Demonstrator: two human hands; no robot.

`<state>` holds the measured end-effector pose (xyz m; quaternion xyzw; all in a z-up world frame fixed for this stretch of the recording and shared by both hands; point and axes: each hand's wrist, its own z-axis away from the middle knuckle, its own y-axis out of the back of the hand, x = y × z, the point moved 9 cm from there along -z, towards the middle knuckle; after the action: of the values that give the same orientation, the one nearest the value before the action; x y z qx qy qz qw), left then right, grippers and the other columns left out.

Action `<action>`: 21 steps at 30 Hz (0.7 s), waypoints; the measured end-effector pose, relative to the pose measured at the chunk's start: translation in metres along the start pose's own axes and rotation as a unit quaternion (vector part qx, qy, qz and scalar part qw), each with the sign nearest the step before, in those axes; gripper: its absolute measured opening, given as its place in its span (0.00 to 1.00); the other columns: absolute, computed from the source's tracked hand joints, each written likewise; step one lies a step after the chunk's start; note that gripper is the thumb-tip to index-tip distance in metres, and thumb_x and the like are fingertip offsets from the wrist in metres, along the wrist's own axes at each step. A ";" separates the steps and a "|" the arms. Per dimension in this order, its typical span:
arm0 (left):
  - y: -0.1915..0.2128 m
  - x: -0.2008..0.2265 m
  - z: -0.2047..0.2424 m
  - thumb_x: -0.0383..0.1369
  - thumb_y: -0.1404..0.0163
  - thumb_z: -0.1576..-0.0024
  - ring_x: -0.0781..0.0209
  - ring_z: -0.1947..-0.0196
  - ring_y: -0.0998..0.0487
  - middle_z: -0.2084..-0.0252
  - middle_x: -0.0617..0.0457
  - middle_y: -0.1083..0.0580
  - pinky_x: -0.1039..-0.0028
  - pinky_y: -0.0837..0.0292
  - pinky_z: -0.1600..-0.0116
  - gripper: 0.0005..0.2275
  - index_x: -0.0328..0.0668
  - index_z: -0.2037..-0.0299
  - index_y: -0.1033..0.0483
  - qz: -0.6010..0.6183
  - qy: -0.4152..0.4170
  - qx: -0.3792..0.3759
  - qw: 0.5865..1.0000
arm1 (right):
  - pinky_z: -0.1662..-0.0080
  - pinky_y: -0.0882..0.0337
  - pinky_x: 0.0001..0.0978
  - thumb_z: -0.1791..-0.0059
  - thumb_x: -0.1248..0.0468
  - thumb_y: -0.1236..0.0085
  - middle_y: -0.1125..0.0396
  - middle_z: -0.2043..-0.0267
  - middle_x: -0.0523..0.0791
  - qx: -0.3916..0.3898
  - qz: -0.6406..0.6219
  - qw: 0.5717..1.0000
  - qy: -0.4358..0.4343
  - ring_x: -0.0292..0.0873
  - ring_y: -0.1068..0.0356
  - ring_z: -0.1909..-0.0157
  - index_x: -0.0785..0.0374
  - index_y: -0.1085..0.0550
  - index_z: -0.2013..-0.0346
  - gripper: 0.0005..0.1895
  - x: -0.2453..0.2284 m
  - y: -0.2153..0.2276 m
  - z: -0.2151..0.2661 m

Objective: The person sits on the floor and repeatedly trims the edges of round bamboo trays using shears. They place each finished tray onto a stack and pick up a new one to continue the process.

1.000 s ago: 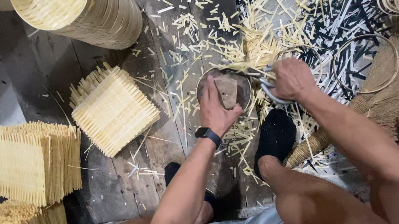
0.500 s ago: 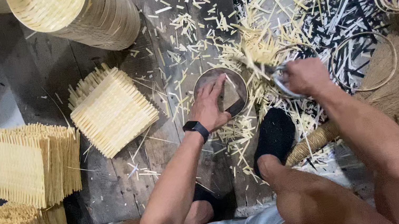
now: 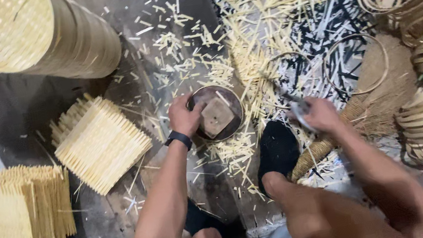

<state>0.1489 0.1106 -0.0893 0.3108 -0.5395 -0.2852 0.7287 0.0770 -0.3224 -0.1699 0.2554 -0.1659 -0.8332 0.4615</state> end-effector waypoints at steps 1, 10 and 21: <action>-0.004 -0.003 0.000 0.40 0.37 0.53 0.41 0.52 0.22 0.52 0.38 0.23 0.60 0.27 0.46 0.20 0.38 0.52 0.18 0.001 0.014 -0.010 1.000 | 0.58 0.25 0.49 0.61 0.28 0.40 0.26 0.68 0.52 -0.031 -0.002 1.000 -0.001 0.50 0.25 0.64 0.59 0.19 0.53 0.41 -0.003 -0.012 0.002; -0.001 -0.001 0.003 0.39 0.37 0.52 0.43 0.51 0.22 0.50 0.40 0.23 0.62 0.27 0.45 0.21 0.38 0.50 0.20 0.010 0.046 -0.014 0.999 | 0.57 0.26 0.44 0.68 0.34 0.29 0.24 0.69 0.49 -0.111 -0.005 0.986 0.121 0.47 0.24 0.66 0.61 0.17 0.60 0.37 -0.067 -0.038 -0.008; -0.007 0.006 -0.003 0.40 0.37 0.52 0.41 0.51 0.23 0.51 0.39 0.24 0.60 0.27 0.46 0.23 0.42 0.47 0.19 -0.039 0.072 -0.058 0.995 | 0.69 0.30 0.37 0.47 0.48 0.35 0.25 0.65 0.53 0.128 -0.132 0.971 -0.155 0.43 0.31 0.75 0.73 0.20 0.61 0.25 0.029 0.027 -0.031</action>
<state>0.1530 0.1021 -0.0913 0.3089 -0.4557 -0.3213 0.7705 0.1003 -0.3626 -0.1897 0.1999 -0.3052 -0.8880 0.2800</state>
